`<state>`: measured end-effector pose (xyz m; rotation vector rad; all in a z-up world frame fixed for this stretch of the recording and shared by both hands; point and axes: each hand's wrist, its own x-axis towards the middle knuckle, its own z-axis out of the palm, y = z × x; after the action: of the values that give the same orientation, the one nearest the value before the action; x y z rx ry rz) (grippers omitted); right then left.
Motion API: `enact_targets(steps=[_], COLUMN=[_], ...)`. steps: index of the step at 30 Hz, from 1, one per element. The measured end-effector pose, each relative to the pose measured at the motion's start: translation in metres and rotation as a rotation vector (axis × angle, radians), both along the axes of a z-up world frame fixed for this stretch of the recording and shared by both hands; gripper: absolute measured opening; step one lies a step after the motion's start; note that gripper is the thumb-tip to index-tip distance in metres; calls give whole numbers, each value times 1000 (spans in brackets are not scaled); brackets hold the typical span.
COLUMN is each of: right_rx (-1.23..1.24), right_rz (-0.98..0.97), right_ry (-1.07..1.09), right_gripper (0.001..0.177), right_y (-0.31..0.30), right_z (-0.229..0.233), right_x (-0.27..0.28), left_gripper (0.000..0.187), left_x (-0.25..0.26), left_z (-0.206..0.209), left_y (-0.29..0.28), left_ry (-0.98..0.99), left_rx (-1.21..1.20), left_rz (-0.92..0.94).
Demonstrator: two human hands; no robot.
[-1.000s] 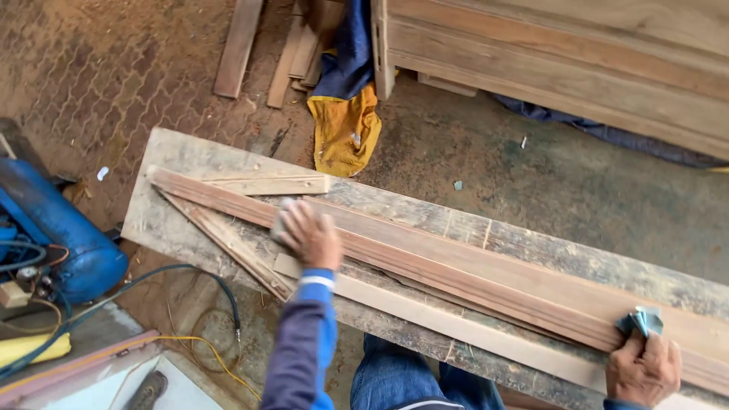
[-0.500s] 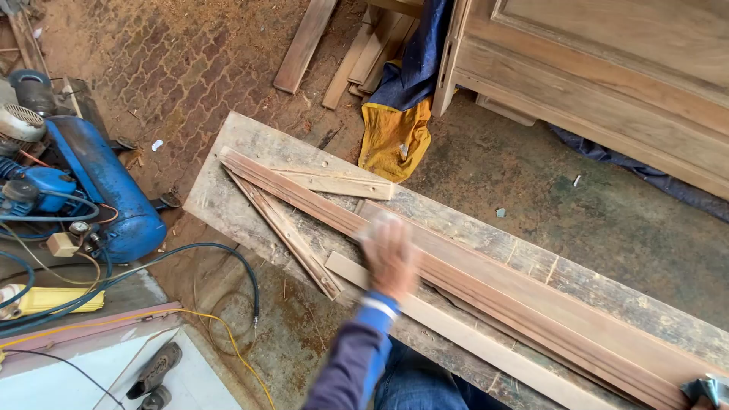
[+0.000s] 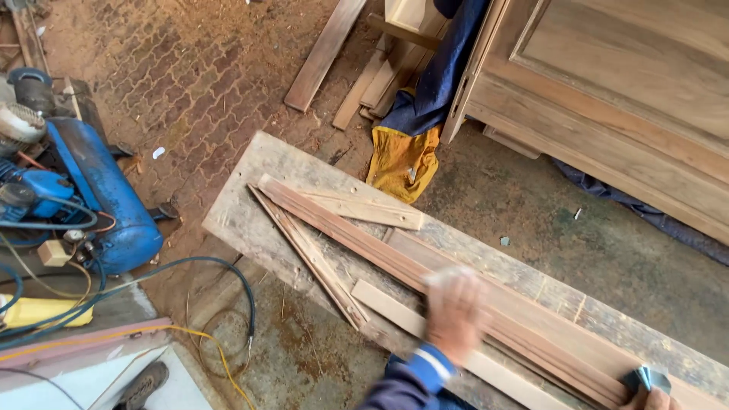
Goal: The person is sanding long wooden trim pieces using sandpaper.
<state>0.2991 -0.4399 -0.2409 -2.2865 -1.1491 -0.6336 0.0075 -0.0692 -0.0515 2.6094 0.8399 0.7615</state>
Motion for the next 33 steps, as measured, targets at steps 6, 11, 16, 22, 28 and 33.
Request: enact_targets(steps=[6,11,16,22,28,33], right_rx=[-157,-328,-474,-446,-337,-103], right_rz=[-122,-265,-377,-394,-403,349], right_ry=[67,116,189,154,260,228], right_gripper=[8,13,18,22,26,24], right_y=[-9,7,48,58,95,229], right_z=[11,100,140,154,199,245], right_x=[-16,-40,-77,-76,-93,-183], left_gripper=[57,39,69,63,75,63], left_x=[-109,-91,-21,-75,-184,-183], left_z=[73,-84,4,2,-5,-11], left_y=[249,184,0,90,281,289], left_ry=[260,190,28,201,315,356], left_rx=[-483,-460,-239,-164,107,-34], left_rz=[813,643,-196,-572,-120,111])
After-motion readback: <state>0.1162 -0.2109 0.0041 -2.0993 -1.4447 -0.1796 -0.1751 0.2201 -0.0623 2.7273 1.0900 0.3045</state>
